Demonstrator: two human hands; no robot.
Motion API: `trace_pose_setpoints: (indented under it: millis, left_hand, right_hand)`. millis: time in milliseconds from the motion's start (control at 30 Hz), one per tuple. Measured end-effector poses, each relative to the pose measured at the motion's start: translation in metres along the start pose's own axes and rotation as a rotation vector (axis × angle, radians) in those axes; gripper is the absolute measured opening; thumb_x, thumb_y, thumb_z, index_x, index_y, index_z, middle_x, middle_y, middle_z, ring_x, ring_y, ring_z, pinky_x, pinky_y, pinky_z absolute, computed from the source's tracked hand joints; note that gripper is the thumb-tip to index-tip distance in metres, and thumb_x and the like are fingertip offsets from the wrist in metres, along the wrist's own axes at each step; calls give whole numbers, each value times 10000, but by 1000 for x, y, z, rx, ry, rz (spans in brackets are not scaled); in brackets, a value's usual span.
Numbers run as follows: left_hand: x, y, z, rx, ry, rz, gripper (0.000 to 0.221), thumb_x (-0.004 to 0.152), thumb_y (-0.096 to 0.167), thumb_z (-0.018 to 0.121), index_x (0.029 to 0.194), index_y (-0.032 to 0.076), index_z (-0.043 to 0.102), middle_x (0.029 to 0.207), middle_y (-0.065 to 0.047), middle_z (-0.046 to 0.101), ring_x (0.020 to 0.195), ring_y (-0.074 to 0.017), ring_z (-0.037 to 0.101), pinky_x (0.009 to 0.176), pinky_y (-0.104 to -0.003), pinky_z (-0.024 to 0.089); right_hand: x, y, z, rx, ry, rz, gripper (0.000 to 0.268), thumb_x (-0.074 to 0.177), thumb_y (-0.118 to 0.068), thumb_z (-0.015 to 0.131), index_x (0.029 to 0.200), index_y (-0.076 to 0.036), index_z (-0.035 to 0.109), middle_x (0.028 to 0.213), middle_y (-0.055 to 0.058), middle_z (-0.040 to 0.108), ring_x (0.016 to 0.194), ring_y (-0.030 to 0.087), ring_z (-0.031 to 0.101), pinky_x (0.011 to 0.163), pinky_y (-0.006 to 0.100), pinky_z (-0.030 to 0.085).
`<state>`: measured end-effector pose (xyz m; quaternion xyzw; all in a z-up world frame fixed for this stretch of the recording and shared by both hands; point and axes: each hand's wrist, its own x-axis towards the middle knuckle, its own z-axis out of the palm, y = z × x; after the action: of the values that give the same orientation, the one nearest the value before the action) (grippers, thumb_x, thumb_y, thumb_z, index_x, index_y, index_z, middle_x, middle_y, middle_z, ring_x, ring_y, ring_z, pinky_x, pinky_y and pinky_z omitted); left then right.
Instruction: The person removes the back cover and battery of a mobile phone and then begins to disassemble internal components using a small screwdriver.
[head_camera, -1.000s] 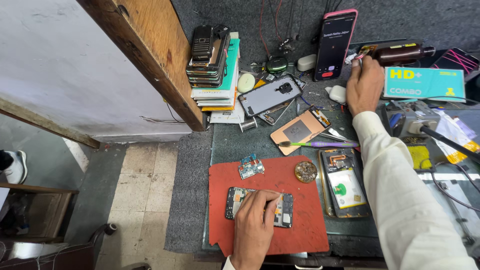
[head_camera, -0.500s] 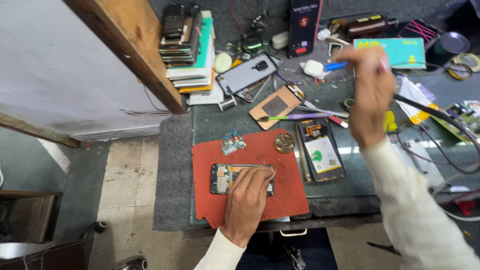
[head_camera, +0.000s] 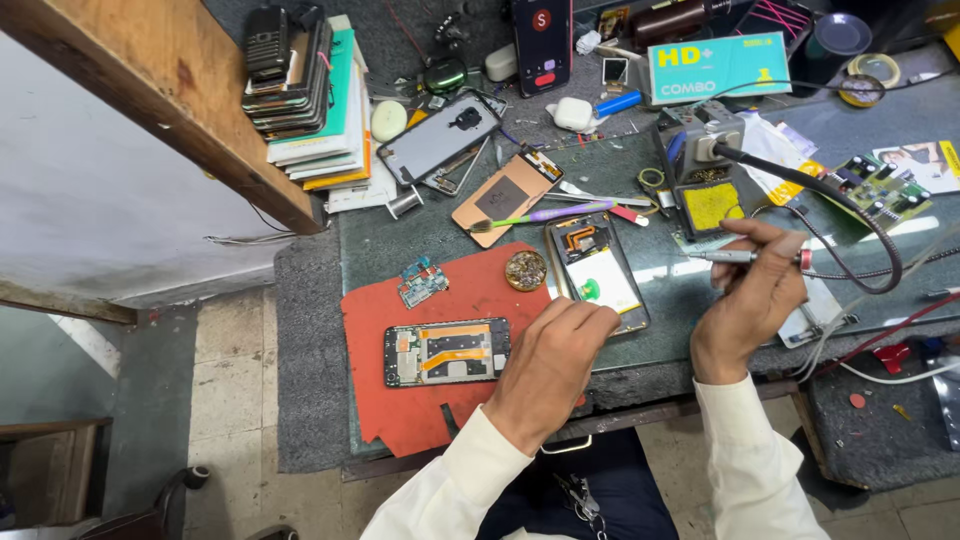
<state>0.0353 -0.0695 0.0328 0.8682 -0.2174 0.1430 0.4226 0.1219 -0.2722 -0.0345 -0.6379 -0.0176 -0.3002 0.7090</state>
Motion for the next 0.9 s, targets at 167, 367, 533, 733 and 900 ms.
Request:
trace_pose_setpoints:
  millis: [167, 367, 533, 733, 900]
  left_hand:
    - [3, 0, 10, 43, -36, -10, 282, 841, -76, 595, 1107, 0, 651, 1059, -129, 682, 1044, -325, 640, 890, -419, 540]
    - [3, 0, 15, 64, -37, -4, 313, 842, -83, 603, 1141, -4, 653, 1081, -126, 681, 1068, -317, 644, 912, -415, 545]
    - [1, 1, 15, 54, -29, -13, 365, 817, -109, 609, 1164, -8, 656, 1093, -129, 687, 1062, -317, 645, 914, -412, 547]
    - [0, -2, 8, 12, 39, 8, 289, 879, -69, 625, 1156, 3, 659, 1085, -129, 701, 1038, -320, 662, 913, -414, 550]
    - [-5, -3, -3, 14, 193, -37, 200, 940, 1, 660, 1137, 18, 690, 1055, -123, 724, 989, -310, 695, 860, -411, 559]
  right_hand:
    - [4, -2, 1, 77, -22, 74, 613, 1212, -477, 403, 1068, 56, 670, 762, 23, 565, 669, 65, 472, 666, 231, 352]
    - [4, -1, 1, 60, -55, 69, 610, 1218, -471, 408, 1062, 60, 663, 771, 36, 570, 673, 79, 480, 672, 237, 352]
    - [5, 1, 0, 73, -59, 75, 604, 1224, -462, 411, 1058, 61, 664, 779, 41, 581, 679, 77, 489, 661, 227, 355]
    - [5, 1, 0, 16, -37, 77, 566, 1206, -451, 426, 1099, 39, 687, 803, 40, 583, 700, 75, 479, 643, 218, 333]
    - [3, 6, -4, 40, -61, 1, 411, 1240, -341, 495, 1121, 31, 623, 895, 51, 617, 760, 73, 546, 674, 202, 407]
